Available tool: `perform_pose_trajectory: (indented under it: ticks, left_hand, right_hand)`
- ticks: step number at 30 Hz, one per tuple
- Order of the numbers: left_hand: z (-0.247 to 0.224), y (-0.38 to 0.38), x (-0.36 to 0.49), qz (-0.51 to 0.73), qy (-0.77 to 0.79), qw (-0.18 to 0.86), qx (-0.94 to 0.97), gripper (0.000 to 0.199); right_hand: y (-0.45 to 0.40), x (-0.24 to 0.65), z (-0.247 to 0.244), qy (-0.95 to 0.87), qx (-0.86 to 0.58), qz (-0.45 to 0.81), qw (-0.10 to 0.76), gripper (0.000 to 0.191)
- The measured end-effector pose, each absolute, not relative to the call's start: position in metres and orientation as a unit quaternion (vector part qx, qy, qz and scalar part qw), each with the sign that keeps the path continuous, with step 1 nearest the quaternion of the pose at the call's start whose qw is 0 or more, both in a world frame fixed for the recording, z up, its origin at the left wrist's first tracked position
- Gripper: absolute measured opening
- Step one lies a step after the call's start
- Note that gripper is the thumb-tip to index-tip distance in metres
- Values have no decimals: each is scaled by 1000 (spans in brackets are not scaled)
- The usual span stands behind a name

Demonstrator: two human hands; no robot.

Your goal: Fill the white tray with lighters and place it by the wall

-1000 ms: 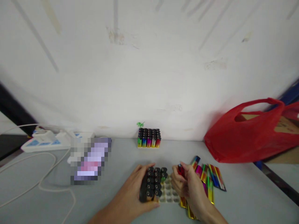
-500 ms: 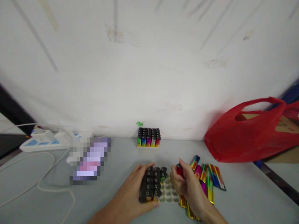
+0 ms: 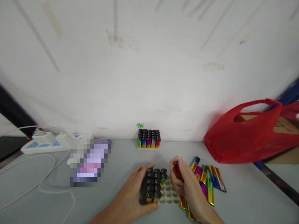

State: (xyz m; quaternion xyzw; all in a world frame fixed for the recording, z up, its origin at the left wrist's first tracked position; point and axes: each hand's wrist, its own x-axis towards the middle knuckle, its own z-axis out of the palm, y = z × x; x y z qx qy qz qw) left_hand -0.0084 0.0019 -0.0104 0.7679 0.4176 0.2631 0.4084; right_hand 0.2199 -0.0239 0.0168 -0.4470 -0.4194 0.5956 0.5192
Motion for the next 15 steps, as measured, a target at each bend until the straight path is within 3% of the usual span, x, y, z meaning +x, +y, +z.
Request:
perform_pose_trajectory:
  ticks: [3,7,15]
  left_hand:
    - [-11,2,-9,270,407,412,769,101]
    - [-12,2,-8,276,410,417,763,100]
    - [-2,4,-6,313,422,408,746,83]
  right_hand:
    - [-26,223,26,-491,-446,524,534,39]
    - [-26,228,31,-586,-446,419,531,33]
    - [-24,234,29,-643,-469,401,454,22]
